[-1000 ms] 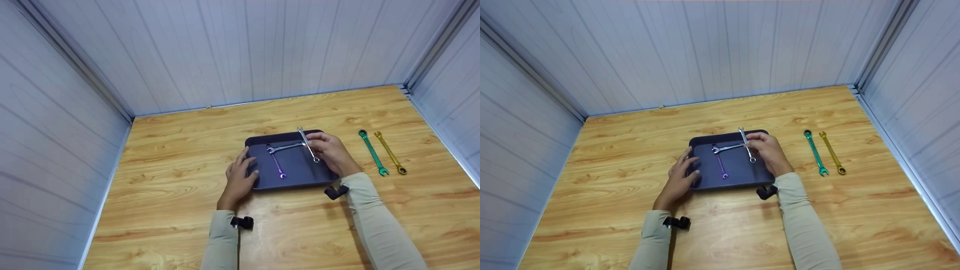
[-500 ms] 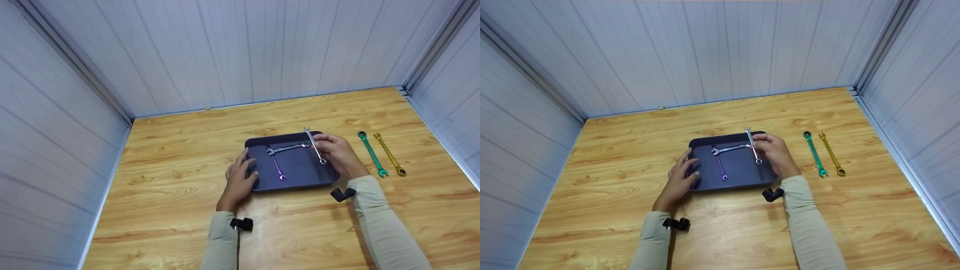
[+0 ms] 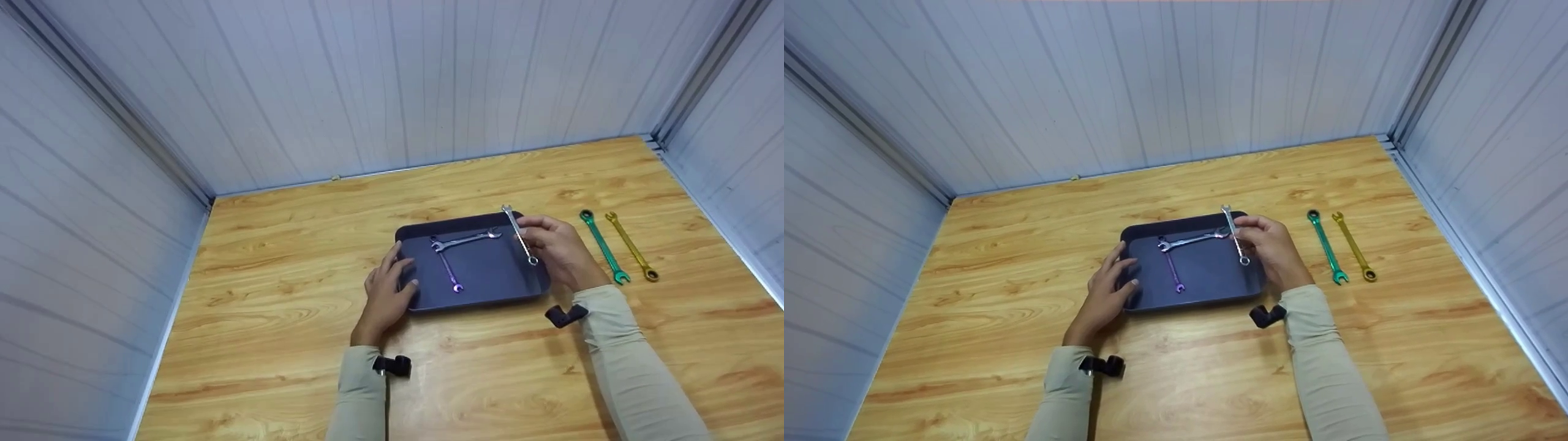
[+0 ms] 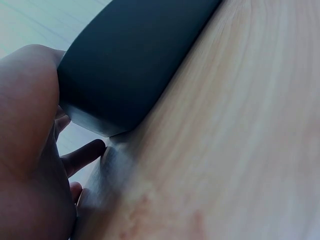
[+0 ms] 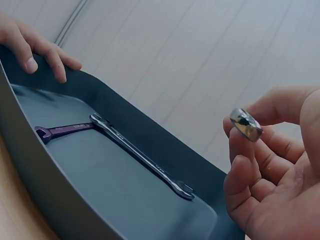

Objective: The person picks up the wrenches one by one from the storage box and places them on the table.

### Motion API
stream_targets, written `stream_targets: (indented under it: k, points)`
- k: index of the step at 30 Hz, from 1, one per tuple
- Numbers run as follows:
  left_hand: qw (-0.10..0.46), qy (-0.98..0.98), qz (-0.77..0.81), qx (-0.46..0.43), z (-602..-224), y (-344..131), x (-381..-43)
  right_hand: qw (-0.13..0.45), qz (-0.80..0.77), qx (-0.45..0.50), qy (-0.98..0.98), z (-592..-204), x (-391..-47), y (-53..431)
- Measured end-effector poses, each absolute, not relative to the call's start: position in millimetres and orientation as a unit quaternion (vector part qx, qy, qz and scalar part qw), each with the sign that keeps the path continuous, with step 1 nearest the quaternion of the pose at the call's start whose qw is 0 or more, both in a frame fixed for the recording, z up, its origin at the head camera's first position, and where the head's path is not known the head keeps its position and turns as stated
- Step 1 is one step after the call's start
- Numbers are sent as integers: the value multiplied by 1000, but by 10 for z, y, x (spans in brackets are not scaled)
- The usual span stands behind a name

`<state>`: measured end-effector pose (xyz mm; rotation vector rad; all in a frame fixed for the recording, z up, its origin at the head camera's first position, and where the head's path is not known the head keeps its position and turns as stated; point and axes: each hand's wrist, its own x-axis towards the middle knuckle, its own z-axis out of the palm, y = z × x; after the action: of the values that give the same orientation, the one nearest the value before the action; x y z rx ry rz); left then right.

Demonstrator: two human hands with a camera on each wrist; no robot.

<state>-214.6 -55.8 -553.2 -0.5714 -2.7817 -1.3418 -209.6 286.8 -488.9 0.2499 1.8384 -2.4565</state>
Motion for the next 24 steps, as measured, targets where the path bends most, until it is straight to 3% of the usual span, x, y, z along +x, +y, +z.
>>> stream_targets:
  k: [24]
  points:
    - [3,-884,-430,-182,-5526,-562,-2134,35,-817,95,567,-4987,-1978,3204]
